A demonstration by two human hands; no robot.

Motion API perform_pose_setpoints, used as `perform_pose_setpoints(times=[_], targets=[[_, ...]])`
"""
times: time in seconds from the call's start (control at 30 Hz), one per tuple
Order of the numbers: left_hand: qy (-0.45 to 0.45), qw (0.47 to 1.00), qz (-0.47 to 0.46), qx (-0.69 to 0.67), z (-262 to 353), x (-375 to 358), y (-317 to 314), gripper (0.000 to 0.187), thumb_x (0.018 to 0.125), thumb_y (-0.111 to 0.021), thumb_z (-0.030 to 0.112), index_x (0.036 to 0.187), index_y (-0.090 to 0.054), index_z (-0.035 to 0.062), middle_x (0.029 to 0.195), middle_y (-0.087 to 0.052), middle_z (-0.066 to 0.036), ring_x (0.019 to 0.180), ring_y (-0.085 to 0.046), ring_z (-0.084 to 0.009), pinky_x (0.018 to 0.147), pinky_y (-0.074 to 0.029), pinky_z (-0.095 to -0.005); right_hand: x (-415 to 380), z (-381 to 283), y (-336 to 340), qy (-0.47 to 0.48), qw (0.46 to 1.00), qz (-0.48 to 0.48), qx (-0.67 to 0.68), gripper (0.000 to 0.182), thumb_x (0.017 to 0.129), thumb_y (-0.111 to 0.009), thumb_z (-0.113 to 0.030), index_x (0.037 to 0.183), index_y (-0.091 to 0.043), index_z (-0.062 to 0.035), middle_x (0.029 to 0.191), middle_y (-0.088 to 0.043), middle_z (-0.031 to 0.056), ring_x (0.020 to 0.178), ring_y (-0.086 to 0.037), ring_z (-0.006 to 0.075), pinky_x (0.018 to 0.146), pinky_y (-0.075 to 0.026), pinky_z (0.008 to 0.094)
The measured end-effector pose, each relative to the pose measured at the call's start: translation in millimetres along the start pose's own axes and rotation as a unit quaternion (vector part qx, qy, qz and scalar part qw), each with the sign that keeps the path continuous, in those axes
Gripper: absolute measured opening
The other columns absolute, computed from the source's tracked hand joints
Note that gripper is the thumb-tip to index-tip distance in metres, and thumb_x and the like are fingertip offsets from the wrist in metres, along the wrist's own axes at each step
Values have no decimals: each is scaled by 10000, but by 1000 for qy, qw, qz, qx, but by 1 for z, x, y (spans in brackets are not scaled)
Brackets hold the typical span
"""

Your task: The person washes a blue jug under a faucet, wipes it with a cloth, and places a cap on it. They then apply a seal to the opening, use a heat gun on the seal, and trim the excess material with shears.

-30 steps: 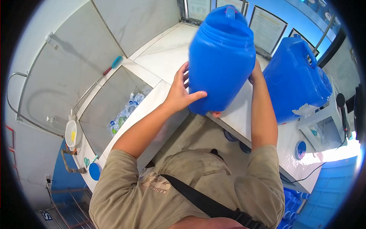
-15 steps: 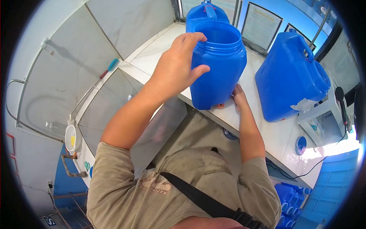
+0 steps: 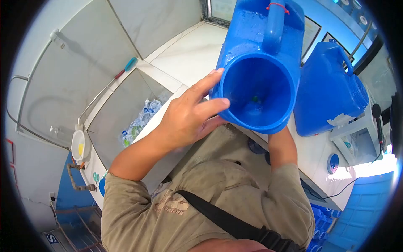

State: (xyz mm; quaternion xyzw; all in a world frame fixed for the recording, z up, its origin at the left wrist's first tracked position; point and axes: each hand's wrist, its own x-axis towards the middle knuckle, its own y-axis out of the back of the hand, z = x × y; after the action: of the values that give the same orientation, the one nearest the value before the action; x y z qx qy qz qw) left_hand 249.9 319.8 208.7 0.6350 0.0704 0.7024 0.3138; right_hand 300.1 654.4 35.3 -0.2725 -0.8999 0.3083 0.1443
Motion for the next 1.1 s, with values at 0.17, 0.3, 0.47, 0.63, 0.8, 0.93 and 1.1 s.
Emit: perform_pose_setpoints(times=[0.17, 0.3, 0.47, 0.63, 0.8, 0.93, 1.1], targets=[[39, 999, 30, 0, -21, -37, 20, 847, 707, -884, 137, 1390, -386, 92, 1444, -463, -220, 1276, -540, -377, 998, -513, -436, 27, -24, -26, 73, 995, 35, -65, 659, 1002, -513, -522, 1379, -467, 16, 1309, -583, 141, 1184, -565, 263, 1002, -442, 351], [330, 854, 225, -334, -68, -98, 22, 1012, 761, -824, 491, 1531, -271, 136, 1529, -333, -115, 1409, -358, -270, 1136, -351, -463, 48, -51, -76, 179, 956, 100, -211, 657, 1004, -521, -507, 1389, -454, 21, 1332, -566, 165, 1204, -554, 255, 1009, -443, 355], [367, 657, 443, -488, -114, -134, 9, 1167, 640, -613, 885, 1528, -298, 195, 1525, -383, -44, 1389, -373, -321, 1132, -343, -493, 44, -64, -214, 450, 727, 103, -509, 687, 841, -722, -513, 1268, -561, 0, 1212, -627, 223, 1124, -607, 375, 980, -469, 430], [330, 460, 625, -538, -148, -179, 2, 1071, 655, -563, 884, 1462, -421, 194, 1497, -413, -126, 1358, -397, -389, 1083, -381, -597, 0, -22, -354, 583, 593, -75, -550, 498, 825, -724, -326, 1222, -605, -52, 1195, -618, 225, 1063, -593, 398, 899, -493, 483], [295, 426, 631, -578, -156, -210, -5, 1111, 612, -539, 933, 1423, -461, 178, 1444, -472, -108, 1281, -463, -395, 1051, -416, -612, -37, 13, -403, 616, 579, -181, -503, 460, 817, -731, -266, 1203, -615, -44, 1186, -593, 289, 1050, -591, 420, 880, -497, 503], [295, 450, 644, -544, -153, -210, 2, 1132, 602, -517, 956, 1428, -457, 184, 1451, -472, -104, 1291, -463, -391, 1035, -431, -601, -24, 2, -375, 615, 593, -190, -484, 489, 821, -728, -272, 1237, -590, -55, 1218, -579, 276, 1074, -575, 421, 892, -494, 506], [402, 569, 562, -446, -137, -190, 41, 1125, 644, -508, 940, 1483, -394, 200, 1479, -453, -100, 1334, -435, -372, 1055, -406, -582, 14, -48, -260, 454, 730, -136, -492, 618, 817, -751, -306, 1310, -498, -32, 1248, -556, 237, 1143, -577, 358, 957, -490, 454]])
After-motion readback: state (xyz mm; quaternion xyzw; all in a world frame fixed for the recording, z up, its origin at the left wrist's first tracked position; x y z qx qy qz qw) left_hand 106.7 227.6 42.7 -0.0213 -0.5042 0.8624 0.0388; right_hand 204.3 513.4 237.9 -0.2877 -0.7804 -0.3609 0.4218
